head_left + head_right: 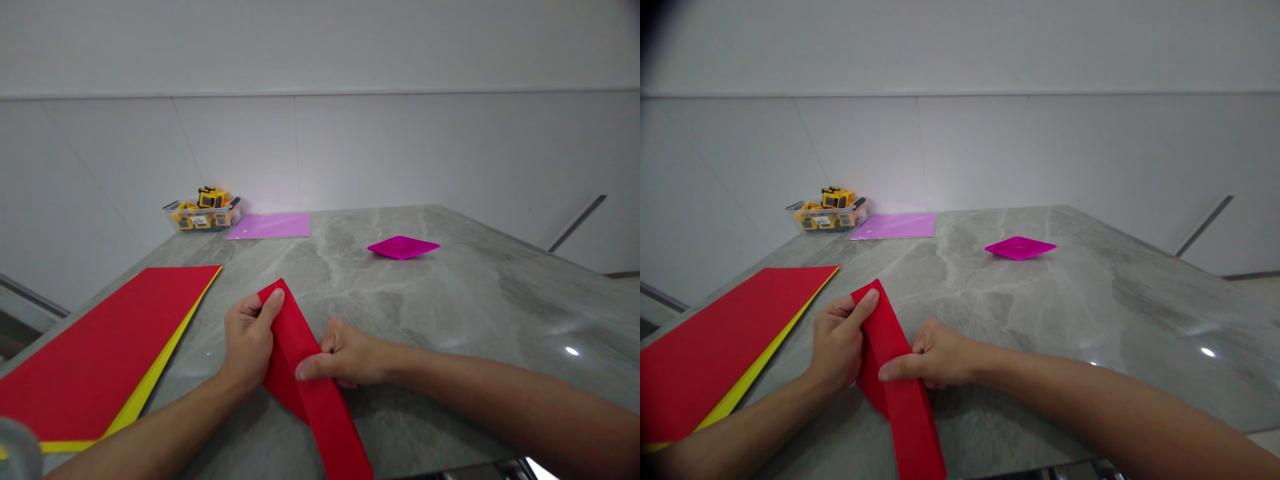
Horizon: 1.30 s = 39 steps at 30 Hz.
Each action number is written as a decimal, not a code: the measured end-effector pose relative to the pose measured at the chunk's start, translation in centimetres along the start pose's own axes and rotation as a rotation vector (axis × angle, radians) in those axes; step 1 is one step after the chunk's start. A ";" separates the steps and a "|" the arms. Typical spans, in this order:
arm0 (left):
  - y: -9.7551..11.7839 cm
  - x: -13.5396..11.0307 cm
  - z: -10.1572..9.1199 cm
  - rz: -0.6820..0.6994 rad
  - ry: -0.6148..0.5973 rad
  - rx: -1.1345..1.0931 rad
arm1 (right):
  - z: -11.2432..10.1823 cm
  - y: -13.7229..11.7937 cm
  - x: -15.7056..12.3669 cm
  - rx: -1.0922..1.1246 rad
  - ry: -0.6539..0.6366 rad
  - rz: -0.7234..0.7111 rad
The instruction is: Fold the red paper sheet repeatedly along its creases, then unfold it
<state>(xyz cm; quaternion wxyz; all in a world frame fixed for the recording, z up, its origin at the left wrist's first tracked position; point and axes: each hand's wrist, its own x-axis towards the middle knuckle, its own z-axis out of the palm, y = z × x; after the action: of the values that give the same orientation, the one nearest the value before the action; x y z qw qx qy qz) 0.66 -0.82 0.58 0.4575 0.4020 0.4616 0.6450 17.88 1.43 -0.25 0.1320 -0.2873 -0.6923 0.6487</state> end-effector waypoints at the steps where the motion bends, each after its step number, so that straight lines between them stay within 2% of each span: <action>1: 0.0 0.0 0.0 0.001 0.000 0.001 | 0.0 0.0 0.0 0.010 -0.005 0.002; 8: -0.6 0.1 -0.4 0.054 -0.007 0.042 | 0.1 -0.2 -0.1 0.009 -0.016 0.017; 18: 0.0 0.4 0.2 -0.005 0.002 -0.080 | -0.1 -0.9 -0.1 0.041 -0.011 0.071; 26: 0.5 1.0 0.3 -0.015 0.038 -0.133 | 0.1 -1.3 0.1 0.111 -0.003 0.045; 39: 1.4 2.1 0.1 0.020 0.146 -0.176 | 0.1 -1.1 -0.2 0.145 -0.131 0.118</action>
<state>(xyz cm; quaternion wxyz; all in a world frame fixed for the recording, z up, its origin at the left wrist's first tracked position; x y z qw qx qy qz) -0.13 0.98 2.17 0.4498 0.3166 0.4314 0.7151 17.79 1.24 0.85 0.0683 -0.2741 -0.6326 0.7211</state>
